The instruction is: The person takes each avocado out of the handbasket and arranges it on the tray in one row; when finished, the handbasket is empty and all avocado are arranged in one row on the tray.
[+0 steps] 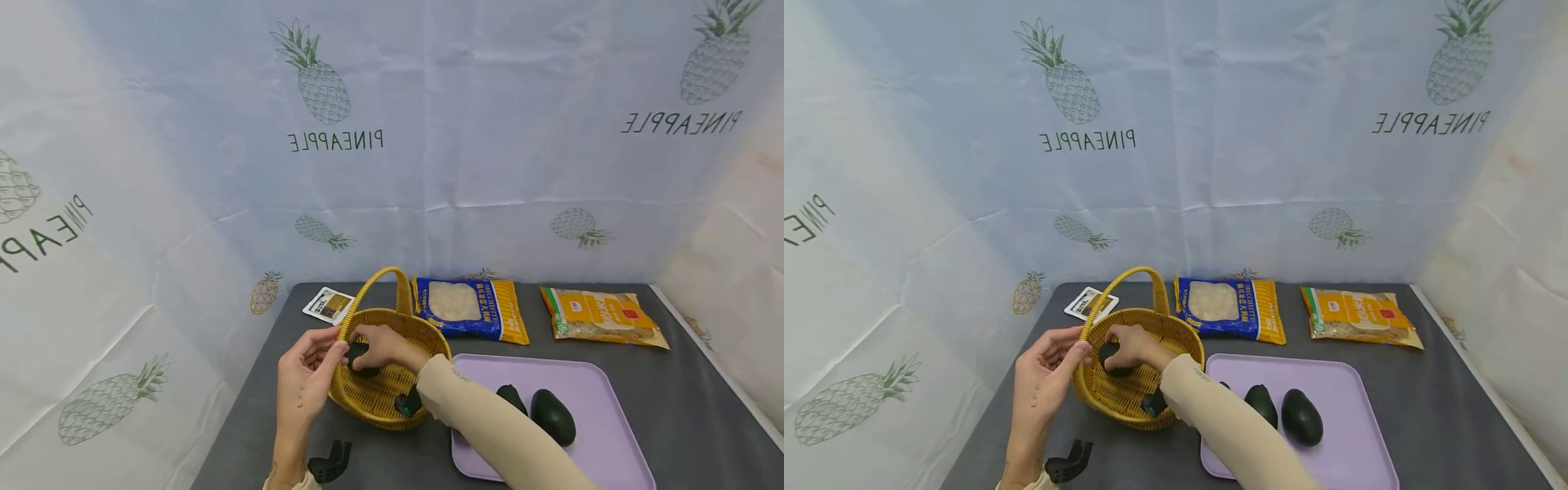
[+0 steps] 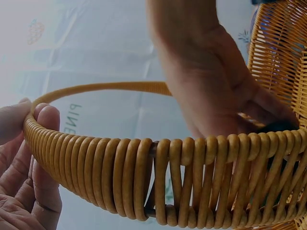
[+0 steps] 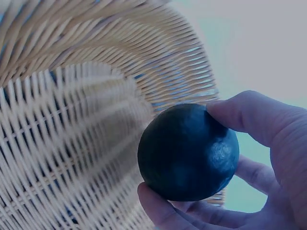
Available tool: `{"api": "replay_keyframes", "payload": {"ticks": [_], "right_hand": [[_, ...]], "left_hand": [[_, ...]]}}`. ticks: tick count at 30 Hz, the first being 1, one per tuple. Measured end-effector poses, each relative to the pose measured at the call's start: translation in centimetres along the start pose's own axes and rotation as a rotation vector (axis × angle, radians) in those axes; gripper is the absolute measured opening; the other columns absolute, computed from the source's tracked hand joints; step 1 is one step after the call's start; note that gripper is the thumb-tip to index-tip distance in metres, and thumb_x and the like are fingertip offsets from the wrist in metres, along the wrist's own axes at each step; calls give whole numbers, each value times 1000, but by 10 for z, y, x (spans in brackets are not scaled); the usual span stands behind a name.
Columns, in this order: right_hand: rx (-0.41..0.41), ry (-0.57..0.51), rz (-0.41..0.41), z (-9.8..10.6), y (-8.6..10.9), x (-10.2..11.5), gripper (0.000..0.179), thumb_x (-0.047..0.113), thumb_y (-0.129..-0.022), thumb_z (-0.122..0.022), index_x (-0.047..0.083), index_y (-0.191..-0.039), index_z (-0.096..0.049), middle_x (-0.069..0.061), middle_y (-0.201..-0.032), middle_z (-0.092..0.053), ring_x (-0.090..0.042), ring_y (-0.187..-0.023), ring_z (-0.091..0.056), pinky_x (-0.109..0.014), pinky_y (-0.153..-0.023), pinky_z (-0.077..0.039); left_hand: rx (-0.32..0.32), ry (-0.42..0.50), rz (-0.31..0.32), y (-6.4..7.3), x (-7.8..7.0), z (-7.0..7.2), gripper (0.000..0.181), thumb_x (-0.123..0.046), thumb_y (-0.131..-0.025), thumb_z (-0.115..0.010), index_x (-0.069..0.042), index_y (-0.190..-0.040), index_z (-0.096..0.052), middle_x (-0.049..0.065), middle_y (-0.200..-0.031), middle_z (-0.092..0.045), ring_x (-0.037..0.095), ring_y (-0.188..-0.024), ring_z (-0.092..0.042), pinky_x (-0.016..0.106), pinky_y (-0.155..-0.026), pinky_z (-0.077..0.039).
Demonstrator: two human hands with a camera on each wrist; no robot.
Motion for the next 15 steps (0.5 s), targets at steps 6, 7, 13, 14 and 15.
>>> {"api": "replay_keyframes", "payload": {"ticks": [6, 7, 13, 14, 15], "right_hand": [[-32, -119, 18, 22, 19, 4, 49, 33, -87, -78, 20, -132, -62, -4, -132, -64, -17, -97, -62, -33, -80, -51], [-40, -146, 23, 26, 22, 4, 50, 34, -87, -77, 19, -133, -61, -4, -134, -63, -17, -101, -62, -35, -84, -52], [-82, -299, 17, 46, 45, -3, 52, 33, -89, -76, 21, -137, -59, -4, -137, -60, -24, -114, -62, -43, -93, -53], [-86, -319, 7, 49, 48, -6, 52, 34, -89, -76, 23, -137, -59, -4, -133, -62, -23, -110, -63, -42, -90, -54], [-89, -339, 0, 52, 52, -8, 52, 35, -89, -76, 25, -137, -58, -3, -129, -63, -22, -107, -64, -41, -86, -55]], "left_hand": [[3, -3, 10, 0, -1, 0, 19, -5, -90, -76, -6, -110, -75, 12, -88, -74, 19, -68, -71, 30, -59, -58], [4, -4, 10, 0, -1, 0, 19, -5, -90, -76, -7, -110, -75, 12, -88, -74, 20, -68, -71, 30, -59, -58], [4, 1, 8, 0, -1, 0, 20, -5, -90, -76, -7, -110, -75, 12, -88, -74, 23, -68, -71, 29, -59, -58], [3, 2, 8, 0, -1, 0, 19, -5, -90, -75, -7, -110, -75, 12, -87, -74, 22, -68, -71, 28, -59, -58], [3, 4, 6, 0, -1, 0, 19, -5, -90, -75, -7, -109, -75, 12, -87, -74, 23, -68, -71, 28, -59, -58]]}}
Point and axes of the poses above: each hand's wrist, its own y-axis away from the middle knuckle, its own z-axis out of the back of the hand, x = y × z, the point moved 9 cm from there along -y, towards the middle knuckle
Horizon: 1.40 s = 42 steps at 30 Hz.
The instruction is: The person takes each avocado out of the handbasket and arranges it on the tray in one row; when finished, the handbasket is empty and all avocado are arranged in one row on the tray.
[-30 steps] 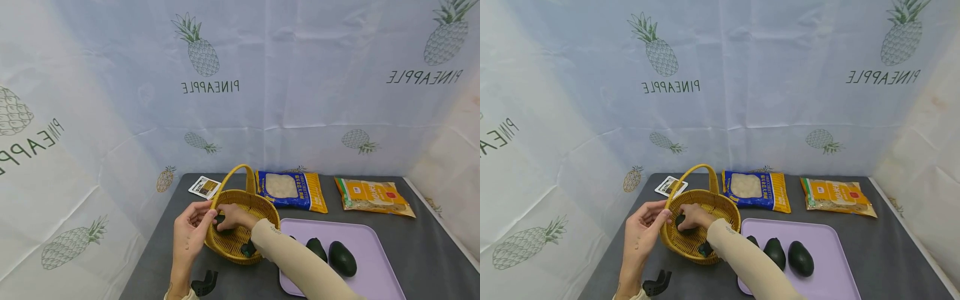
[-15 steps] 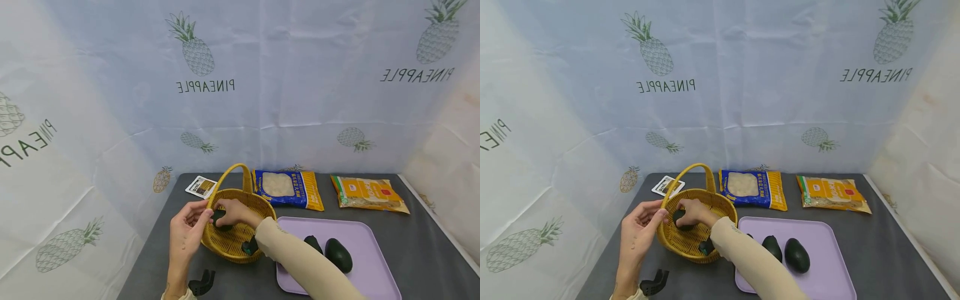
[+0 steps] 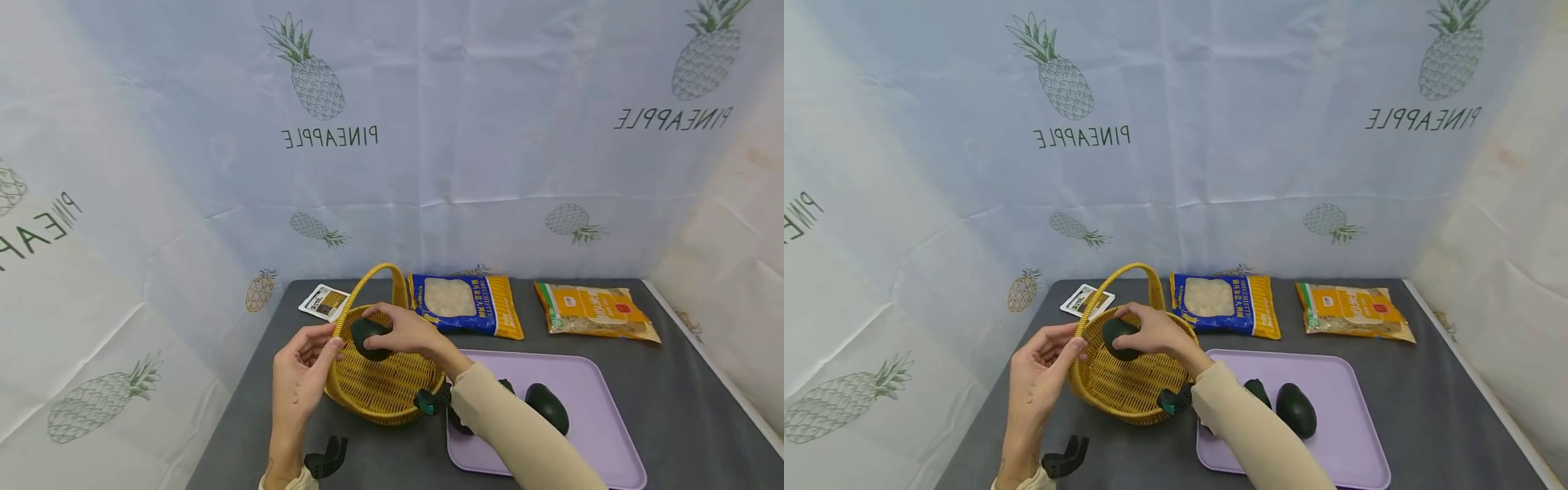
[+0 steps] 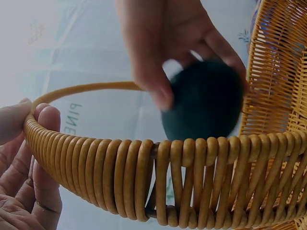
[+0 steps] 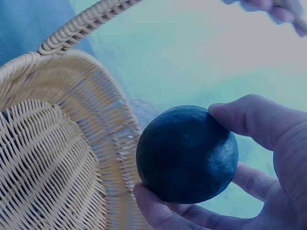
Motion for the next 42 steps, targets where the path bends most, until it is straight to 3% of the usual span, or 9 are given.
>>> {"api": "replay_keyframes", "payload": {"ticks": [3, 8, 15, 20, 24, 30, 36, 42], "right_hand": [[-21, -49, -13, 12, 11, -2, 51, 36, -89, -76, 29, -137, -58, -3, -118, -65, -21, -97, -65, -38, -77, -56], [-67, -126, -27, 31, 27, -6, 51, 35, -90, -77, 32, -137, -57, -9, -120, -64, -22, -106, -63, -41, -80, -57], [-126, -201, -16, 57, 46, -5, 54, 31, -91, -77, 30, -140, -55, -18, -114, -63, -26, -97, -65, -38, -74, -59], [-145, -235, 6, 74, 54, -5, 55, 27, -92, -76, 26, -143, -53, -20, -125, -60, -27, -102, -66, -40, -76, -61], [-174, -212, 5, 90, 62, -10, 57, 27, -92, -76, 24, -144, -52, -21, -132, -55, -27, -103, -68, -42, -79, -62], [-206, -180, -48, 117, 79, -27, 59, 30, -93, -74, 26, -146, -49, -23, -124, -61, -28, -103, -68, -43, -85, -61], [-280, -118, -96, 144, 104, -48, 62, 34, -93, -75, 25, -148, -47, -23, -142, -49, -37, -119, -58, -45, -86, -61], [-335, -68, -157, 163, 133, -69, 67, 41, -93, -74, 23, -150, -44, -23, -151, -40, -38, -119, -55, -46, -87, -59]], "left_hand": [[0, 5, 0, 0, 1, 0, 19, -5, -90, -75, -7, -109, -75, 13, -87, -74, 25, -68, -72, 27, -59, -58], [-8, 7, 2, 1, 1, 1, 19, -5, -90, -76, -8, -109, -75, 13, -86, -74, 23, -68, -72, 25, -59, -57], [-14, 2, -11, -2, -2, 2, 19, -4, -90, -75, -7, -109, -75, 13, -86, -74, 19, -67, -71, 25, -58, -57], [-8, 13, -13, -4, -3, 0, 19, -4, -90, -75, -7, -109, -75, 13, -86, -73, 21, -68, -71, 26, -59, -57], [-4, 17, -11, -4, -2, -1, 20, -3, -90, -76, -6, -109, -75, 13, -86, -73, 22, -68, -71, 27, -59, -58], [-1, 8, -13, -4, -3, -2, 19, -5, -90, -75, -8, -110, -75, 12, -86, -73, 22, -68, -71, 25, -59, -57], [0, 5, -1, -2, -3, -2, 19, -6, -91, -75, -8, -110, -75, 12, -86, -74, 20, -68, -71, 24, -59, -57], [-4, -2, 10, 0, -1, 0, 18, -6, -91, -76, -8, -109, -75, 12, -86, -74, 20, -68, -71, 26, -58, -57]]}}
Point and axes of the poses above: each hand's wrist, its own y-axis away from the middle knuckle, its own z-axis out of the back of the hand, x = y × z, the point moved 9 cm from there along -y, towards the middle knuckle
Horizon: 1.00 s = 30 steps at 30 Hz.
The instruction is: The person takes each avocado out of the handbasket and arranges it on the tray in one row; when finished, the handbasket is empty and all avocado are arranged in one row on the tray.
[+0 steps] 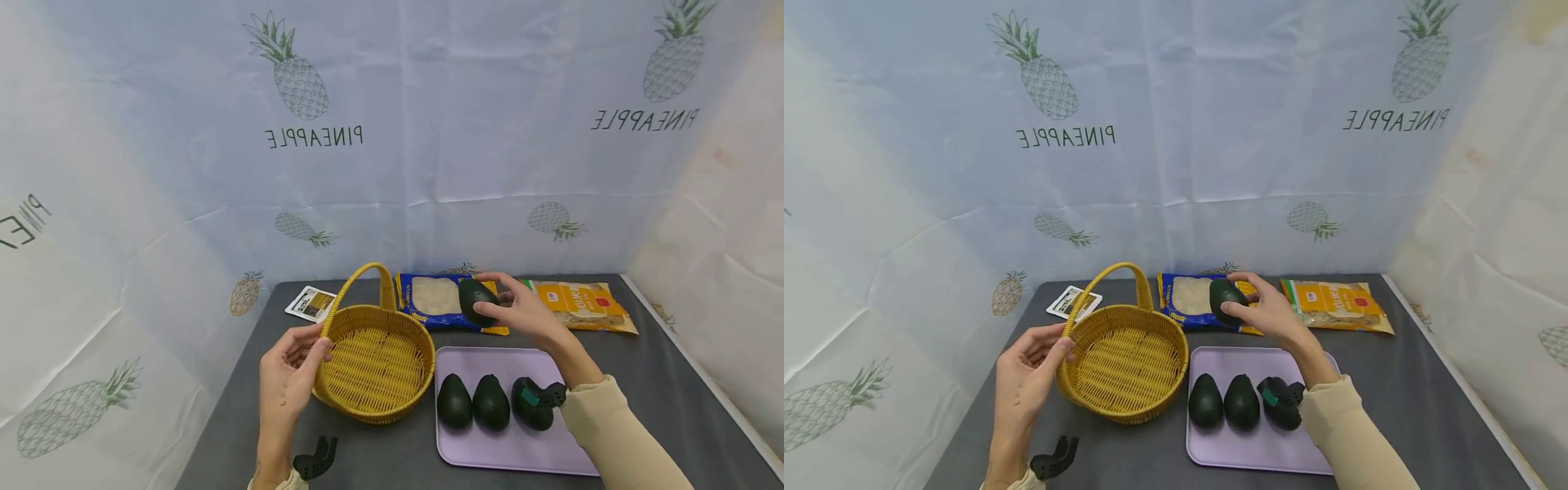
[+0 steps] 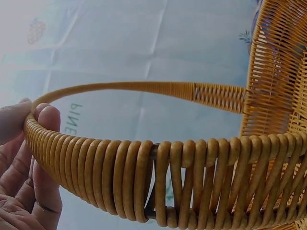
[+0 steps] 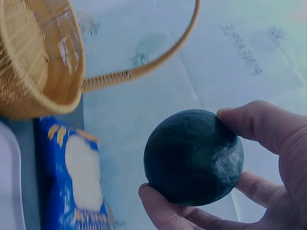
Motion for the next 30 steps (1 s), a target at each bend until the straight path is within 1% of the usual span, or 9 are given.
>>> {"api": "replay_keyframes", "payload": {"ticks": [3, 7, 12, 16, 20, 23, 25, 27, 30], "right_hand": [[-23, 20, -30, 10, 11, -11, 69, 42, -93, -73, 21, -151, -43, -22, -155, -36, -39, -124, -51, -49, -88, -58], [-48, 43, -73, 19, 25, -29, 70, 42, -93, -73, 19, -151, -42, -25, -144, -47, -38, -121, -52, -47, -86, -58], [-80, 88, -142, 30, 44, -58, 74, 45, -93, -71, 17, -153, -39, -29, -133, -56, -33, -108, -62, -47, -85, -59], [-109, 117, -179, 40, 64, -82, 75, 45, -94, -71, 14, -153, -37, -30, -132, -55, -32, -107, -62, -45, -84, -61], [-126, 117, -227, 44, 85, -106, 74, 42, -95, -70, 10, -152, -36, -27, -124, -61, -26, -98, -64, -40, -80, -62], [-130, 117, -293, 43, 100, -126, 74, 42, -95, -70, 9, -152, -35, -21, -113, -68, -21, -87, -66, -36, -76, -61], [-142, 133, -331, 43, 108, -137, 75, 44, -95, -70, 8, -151, -35, -18, -107, -70, -19, -84, -65, -33, -72, -59], [-158, 158, -356, 44, 115, -145, 75, 45, -95, -70, 9, -151, -36, -14, -99, -72, -18, -81, -64, -31, -69, -57], [-179, 194, -374, 45, 123, -153, 76, 46, -93, -71, 8, -150, -38, -11, -94, -73, -17, -80, -66, -31, -66, -54]], "left_hand": [[-7, -12, 7, 0, 2, 1, 19, -5, -90, -76, -8, -109, -75, 9, -86, -74, 18, -67, -71, 27, -58, -57], [-20, -26, 15, 1, 3, 2, 20, -4, -90, -76, -8, -109, -74, 5, -85, -74, 20, -67, -71, 27, -58, -57], [-24, -36, 7, 1, 2, 1, 20, -3, -90, -76, -8, -109, -74, 5, -84, -74, 23, -67, -71, 25, -56, -55], [-17, -40, 11, 1, 2, 0, 20, -4, -90, -76, -9, -109, -75, 5, -84, -74, 21, -67, -70, 24, -56, -54], [-21, -37, 25, 3, 3, 1, 19, -4, -90, -76, -9, -108, -75, 4, -84, -75, 18, -67, -70, 27, -57, -56], [-23, -38, 27, 3, 3, 2, 19, -3, -90, -76, -8, -108, -75, 5, -84, -75, 20, -67, -71, 28, -58, -57], [-24, -41, 27, 3, 2, 2, 19, -3, -90, -75, -8, -108, -75, 5, -84, -75, 20, -67, -71, 27, -57, -56], [-25, -43, 24, 2, 2, 2, 19, -4, -90, -75, -8, -108, -75, 4, -83, -74, 20, -67, -70, 25, -55, -55], [-29, -47, 20, 1, 1, 1, 19, -3, -90, -75, -8, -108, -75, 3, -82, -74, 20, -66, -70, 24, -53, -52]]}}
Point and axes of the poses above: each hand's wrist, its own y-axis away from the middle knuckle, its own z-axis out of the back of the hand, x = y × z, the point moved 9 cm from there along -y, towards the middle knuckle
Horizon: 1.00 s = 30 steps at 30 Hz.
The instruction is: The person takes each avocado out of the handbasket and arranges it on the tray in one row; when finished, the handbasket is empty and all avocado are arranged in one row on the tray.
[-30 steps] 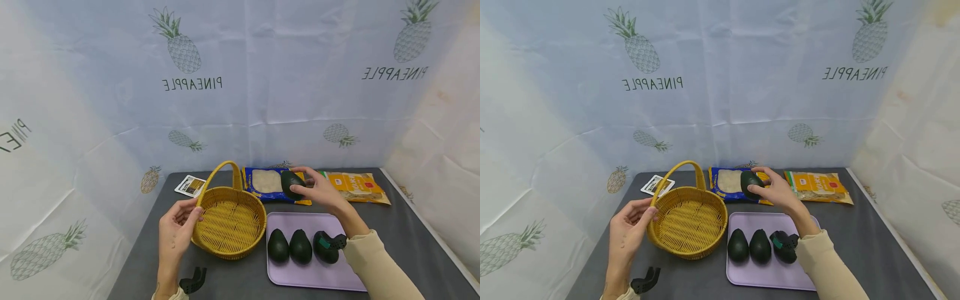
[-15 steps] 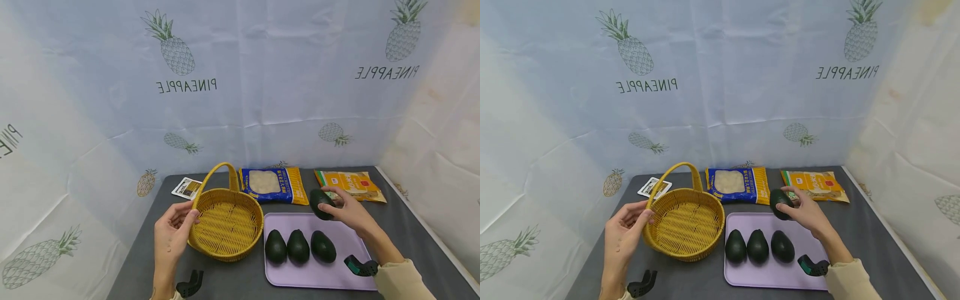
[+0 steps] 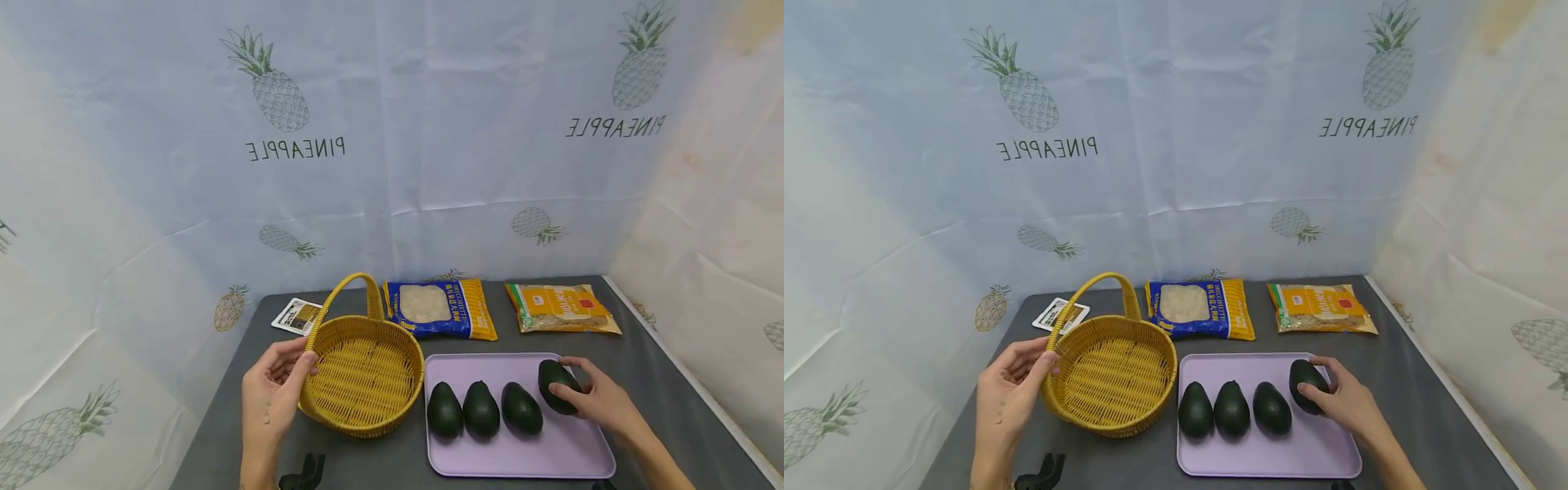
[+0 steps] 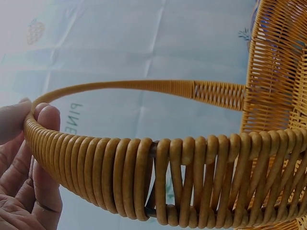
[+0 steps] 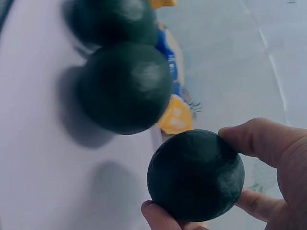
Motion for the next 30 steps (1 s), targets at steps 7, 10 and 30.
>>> {"api": "replay_keyframes", "payload": {"ticks": [7, 10, 30], "right_hand": [[-21, 125, 12, -10, 6, -5, 72, 48, -91, -70, 6, -143, -45, -8, -88, -73, -18, -78, -63, -32, -63, -45], [-33, 173, 12, -14, 6, -7, 71, 50, -91, -70, 5, -141, -47, -9, -89, -69, -22, -80, -62, -34, -63, -45], [82, 77, -59, -30, 11, -22, 79, 53, -93, -66, 1, -147, -38, -8, -89, -70, -18, -74, -64, -32, -64, -47]], "left_hand": [[-8, -4, 6, 1, 1, 1, 19, -3, -90, -75, -8, -108, -75, 2, -81, -74, 18, -65, -69, 24, -52, -51], [-6, -9, 8, 0, 1, 1, 19, -3, -90, -75, -8, -108, -75, 3, -81, -73, 18, -65, -69, 24, -52, -51], [0, 3, -2, 0, 0, 0, 20, -2, -90, -75, -8, -109, -75, 3, -81, -74, 20, -66, -70, 24, -53, -52]]}}
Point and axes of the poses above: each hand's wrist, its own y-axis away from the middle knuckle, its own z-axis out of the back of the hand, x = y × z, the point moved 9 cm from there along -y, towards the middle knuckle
